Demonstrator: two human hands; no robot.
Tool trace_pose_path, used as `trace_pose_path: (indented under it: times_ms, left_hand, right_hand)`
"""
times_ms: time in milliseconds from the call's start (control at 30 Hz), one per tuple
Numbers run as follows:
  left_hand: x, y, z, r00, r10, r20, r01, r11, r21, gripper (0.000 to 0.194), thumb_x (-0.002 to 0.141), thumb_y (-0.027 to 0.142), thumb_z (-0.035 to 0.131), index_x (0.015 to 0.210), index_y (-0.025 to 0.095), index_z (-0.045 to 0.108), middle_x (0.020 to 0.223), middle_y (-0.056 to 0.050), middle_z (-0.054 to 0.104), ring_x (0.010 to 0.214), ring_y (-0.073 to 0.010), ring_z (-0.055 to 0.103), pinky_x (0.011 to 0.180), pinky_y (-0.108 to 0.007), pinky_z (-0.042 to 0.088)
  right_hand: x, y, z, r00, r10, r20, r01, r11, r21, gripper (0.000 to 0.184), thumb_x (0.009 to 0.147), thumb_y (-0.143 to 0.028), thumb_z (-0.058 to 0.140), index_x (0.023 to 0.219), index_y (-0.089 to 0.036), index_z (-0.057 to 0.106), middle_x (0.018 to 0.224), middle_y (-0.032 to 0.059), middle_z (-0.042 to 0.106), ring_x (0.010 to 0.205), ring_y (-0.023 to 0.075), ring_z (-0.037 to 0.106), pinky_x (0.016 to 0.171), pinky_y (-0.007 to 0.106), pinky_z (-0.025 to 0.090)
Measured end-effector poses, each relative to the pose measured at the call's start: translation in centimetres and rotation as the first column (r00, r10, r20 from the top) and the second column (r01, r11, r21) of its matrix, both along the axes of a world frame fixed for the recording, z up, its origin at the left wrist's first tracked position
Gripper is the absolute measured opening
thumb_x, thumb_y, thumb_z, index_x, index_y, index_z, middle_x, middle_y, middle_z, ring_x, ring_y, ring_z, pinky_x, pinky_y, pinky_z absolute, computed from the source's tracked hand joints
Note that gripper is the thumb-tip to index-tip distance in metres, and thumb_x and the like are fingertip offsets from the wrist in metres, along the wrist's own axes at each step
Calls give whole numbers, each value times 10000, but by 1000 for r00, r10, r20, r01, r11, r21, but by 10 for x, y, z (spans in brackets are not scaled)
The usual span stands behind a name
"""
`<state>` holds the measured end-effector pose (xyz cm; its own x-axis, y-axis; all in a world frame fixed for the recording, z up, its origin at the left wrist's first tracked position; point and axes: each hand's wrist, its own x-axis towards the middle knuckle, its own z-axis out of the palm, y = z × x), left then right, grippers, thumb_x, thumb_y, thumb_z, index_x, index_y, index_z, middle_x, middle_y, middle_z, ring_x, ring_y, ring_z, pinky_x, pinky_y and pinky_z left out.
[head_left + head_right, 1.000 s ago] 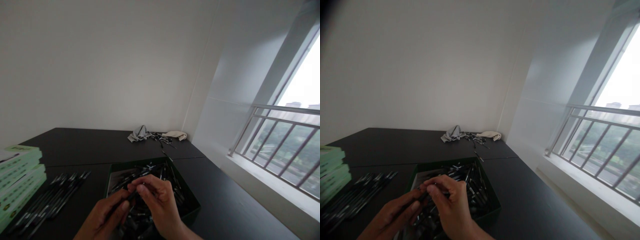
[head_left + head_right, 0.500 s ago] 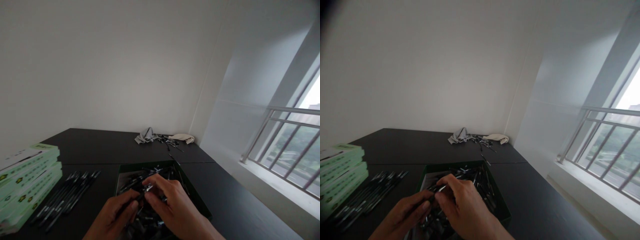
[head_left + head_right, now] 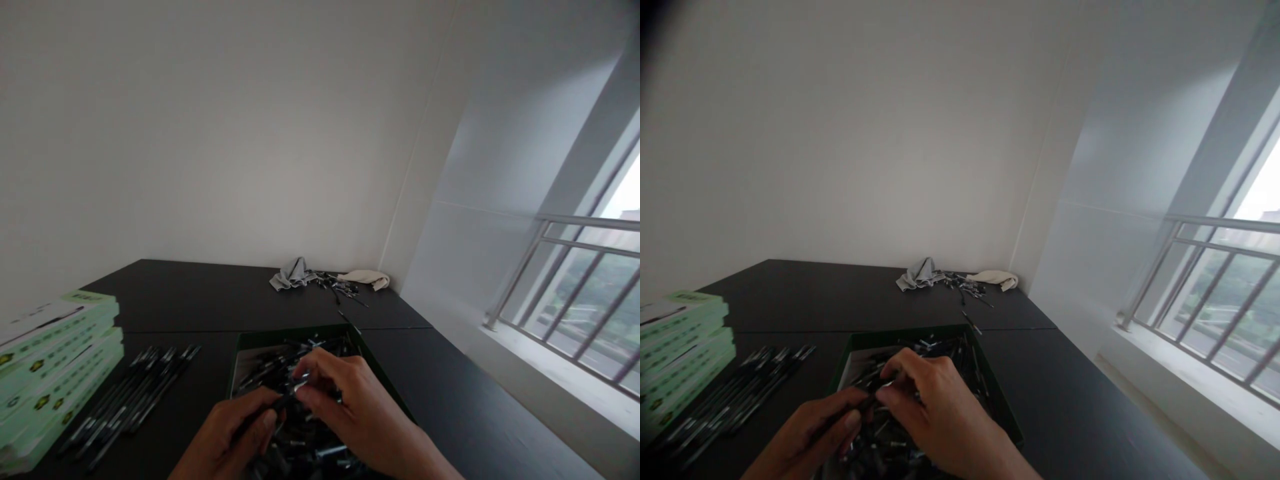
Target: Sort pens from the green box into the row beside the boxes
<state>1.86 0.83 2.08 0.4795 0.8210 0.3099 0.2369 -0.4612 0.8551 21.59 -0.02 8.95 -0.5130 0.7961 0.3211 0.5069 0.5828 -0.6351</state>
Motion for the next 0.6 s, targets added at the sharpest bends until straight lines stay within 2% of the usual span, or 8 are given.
trace_pose_path:
  times_ms: [100, 267, 433, 533, 600]
  left_hand:
    - [-2, 1, -1, 999, 5, -53, -2, 999, 46, 278, 908, 400, 399, 841, 231, 610, 633, 47, 526, 588, -106, 503, 555, -161, 376]
    - [-1, -4, -3, 992, 121, -42, -112, 978, 173, 204, 888, 376, 464, 874, 253, 627, 724, 39, 665, 645, -115, 614, 613, -151, 444]
    - [-2, -6, -1, 984, 175, -32, -156, 935, 317, 208, 888, 382, 471, 893, 275, 649, 745, 43, 718, 652, -112, 666, 602, -130, 484]
    - [-4, -5, 0, 978, 208, -22, -182, 901, 393, 189, 878, 370, 499, 931, 277, 655, 806, 37, 741, 700, -110, 689, 634, -117, 497]
    - [-5, -5, 0, 974, 227, -23, -198, 888, 415, 174, 861, 340, 540, 978, 282, 655, 860, 34, 749, 754, -116, 699, 688, -123, 506]
  right_hand:
    - [-1, -3, -2, 999, -32, 26, 31, 999, 21, 112, 911, -216, 450, 904, -181, 557, 712, -9, 617, 636, 87, 572, 577, 171, 374]
    - [-1, -2, -5, 962, -107, 252, 51, 975, 218, 268, 936, -293, 399, 714, -182, 497, 605, -13, 533, 545, 101, 493, 528, 233, 291]
    - [-1, -4, -7, 968, -71, 241, 17, 976, 219, 152, 942, -250, 382, 869, -180, 497, 738, 8, 592, 630, 109, 527, 572, 220, 317]
    - [-3, -4, -9, 950, -142, 279, 62, 959, 277, 257, 946, -270, 366, 733, -183, 481, 637, -3, 549, 556, 110, 480, 540, 241, 282]
    - [-4, -4, -10, 952, -164, 259, 100, 964, 246, 294, 929, -355, 418, 696, -187, 481, 591, -15, 526, 534, 107, 470, 520, 236, 274]
